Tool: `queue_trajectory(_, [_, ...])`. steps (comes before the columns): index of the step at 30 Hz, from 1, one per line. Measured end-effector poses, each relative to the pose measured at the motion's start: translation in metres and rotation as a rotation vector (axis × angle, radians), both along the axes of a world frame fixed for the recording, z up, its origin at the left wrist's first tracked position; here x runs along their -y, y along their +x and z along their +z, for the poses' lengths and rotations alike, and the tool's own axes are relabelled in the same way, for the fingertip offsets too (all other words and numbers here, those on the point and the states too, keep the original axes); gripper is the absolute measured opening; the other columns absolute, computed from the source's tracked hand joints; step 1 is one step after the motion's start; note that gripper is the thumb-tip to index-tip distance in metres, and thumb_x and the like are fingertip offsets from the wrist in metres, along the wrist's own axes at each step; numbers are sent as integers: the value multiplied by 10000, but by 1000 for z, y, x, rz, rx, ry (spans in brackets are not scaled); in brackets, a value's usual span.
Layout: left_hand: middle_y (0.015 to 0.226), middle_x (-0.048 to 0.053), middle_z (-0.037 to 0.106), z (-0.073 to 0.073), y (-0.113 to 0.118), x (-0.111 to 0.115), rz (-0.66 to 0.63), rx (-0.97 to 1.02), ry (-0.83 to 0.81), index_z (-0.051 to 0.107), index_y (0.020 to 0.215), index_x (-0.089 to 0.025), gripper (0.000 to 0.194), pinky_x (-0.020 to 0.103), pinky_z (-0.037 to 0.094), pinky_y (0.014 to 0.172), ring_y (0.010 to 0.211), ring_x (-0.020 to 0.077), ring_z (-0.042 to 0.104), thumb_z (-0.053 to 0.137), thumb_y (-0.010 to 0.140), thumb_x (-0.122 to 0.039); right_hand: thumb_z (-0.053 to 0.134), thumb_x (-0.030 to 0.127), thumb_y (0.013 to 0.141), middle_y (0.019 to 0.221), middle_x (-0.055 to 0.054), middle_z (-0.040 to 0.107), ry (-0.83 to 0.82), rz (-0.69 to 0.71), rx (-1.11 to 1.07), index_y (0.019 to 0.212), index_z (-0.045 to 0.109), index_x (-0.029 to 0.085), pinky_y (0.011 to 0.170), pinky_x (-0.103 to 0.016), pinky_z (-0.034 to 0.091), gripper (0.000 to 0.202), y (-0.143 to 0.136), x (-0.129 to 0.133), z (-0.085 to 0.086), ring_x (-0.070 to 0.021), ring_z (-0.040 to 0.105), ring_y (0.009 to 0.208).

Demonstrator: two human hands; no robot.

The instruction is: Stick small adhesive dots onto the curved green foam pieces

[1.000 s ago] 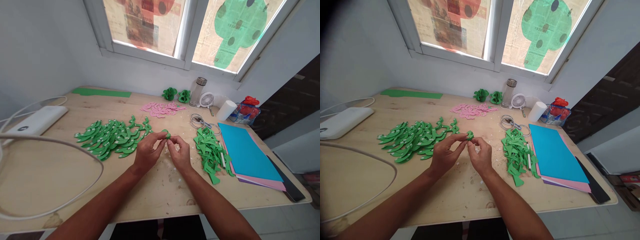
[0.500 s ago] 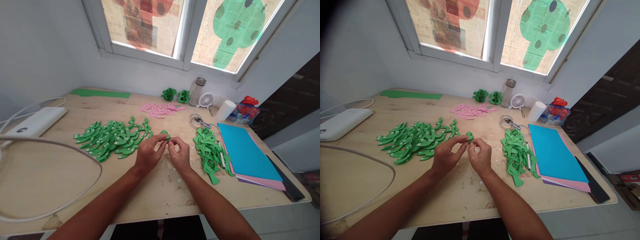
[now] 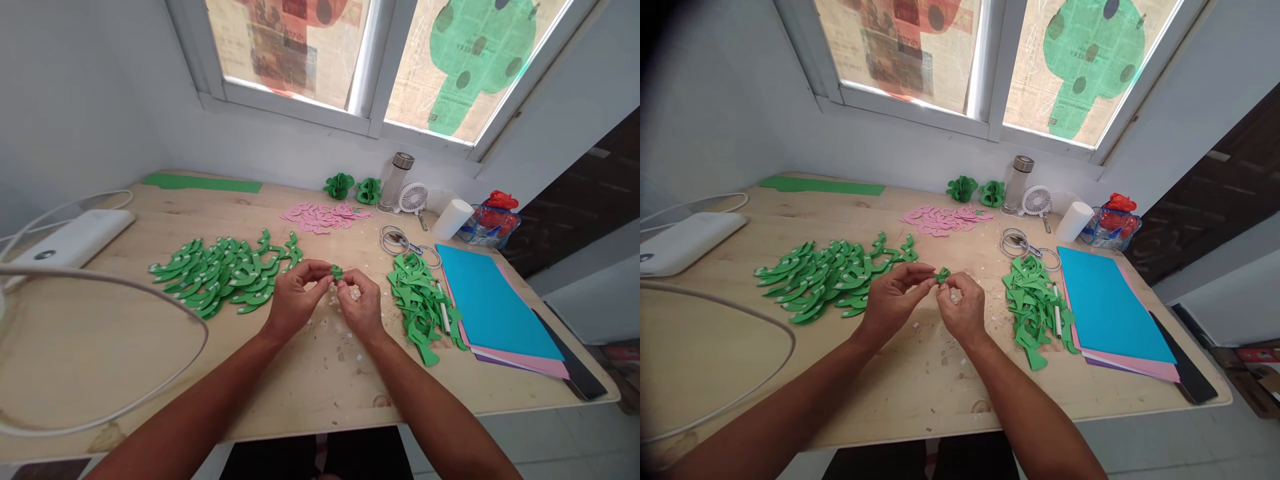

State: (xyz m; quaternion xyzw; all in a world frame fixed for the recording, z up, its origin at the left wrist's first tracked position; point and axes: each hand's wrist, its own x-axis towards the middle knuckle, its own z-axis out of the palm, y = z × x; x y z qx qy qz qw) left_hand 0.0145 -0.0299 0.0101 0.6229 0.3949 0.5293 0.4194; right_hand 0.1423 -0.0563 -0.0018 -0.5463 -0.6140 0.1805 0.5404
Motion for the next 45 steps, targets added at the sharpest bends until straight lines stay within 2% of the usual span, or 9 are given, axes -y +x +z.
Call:
queue_trajectory(9, [813,41,704,2,0,-1,-87,179,-164,628,829,-157,224,319,546,752,774,194,684,725,663,-273,488,169,738,689,-13,608,-24,26,1,672,587,195,665,-274,420,121,3,1,3,-157,550,668])
queue_trajectory(15, [750,46,701,4,-2,-4,-89,255,-244,638,814,-137,266,324,547,710,713,192,676,755,631,-292,486,169,738,697,-23,606,-10,57,13,664,568,190,672,-276,424,113,3,1,4,-160,556,681])
queue_trajectory(20, [748,39,699,2,-1,-5,-59,254,-212,651,788,-146,230,305,544,700,702,176,669,758,623,-265,486,175,743,694,-18,589,-8,83,5,653,550,190,673,-274,426,111,3,1,5,-156,554,682])
queue_trajectory(35, [782,26,687,-4,0,-5,-52,192,-100,654,817,-162,188,286,548,725,736,167,674,735,663,-232,485,195,749,680,-16,601,-18,35,4,662,558,193,661,-279,421,114,3,2,5,-158,550,662])
queue_trajectory(45, [770,8,673,-6,-1,-5,-85,155,-72,647,823,-171,165,281,552,734,735,158,678,719,683,-221,488,207,751,659,-3,555,-14,50,14,654,543,195,652,-274,406,111,5,1,3,-152,521,651])
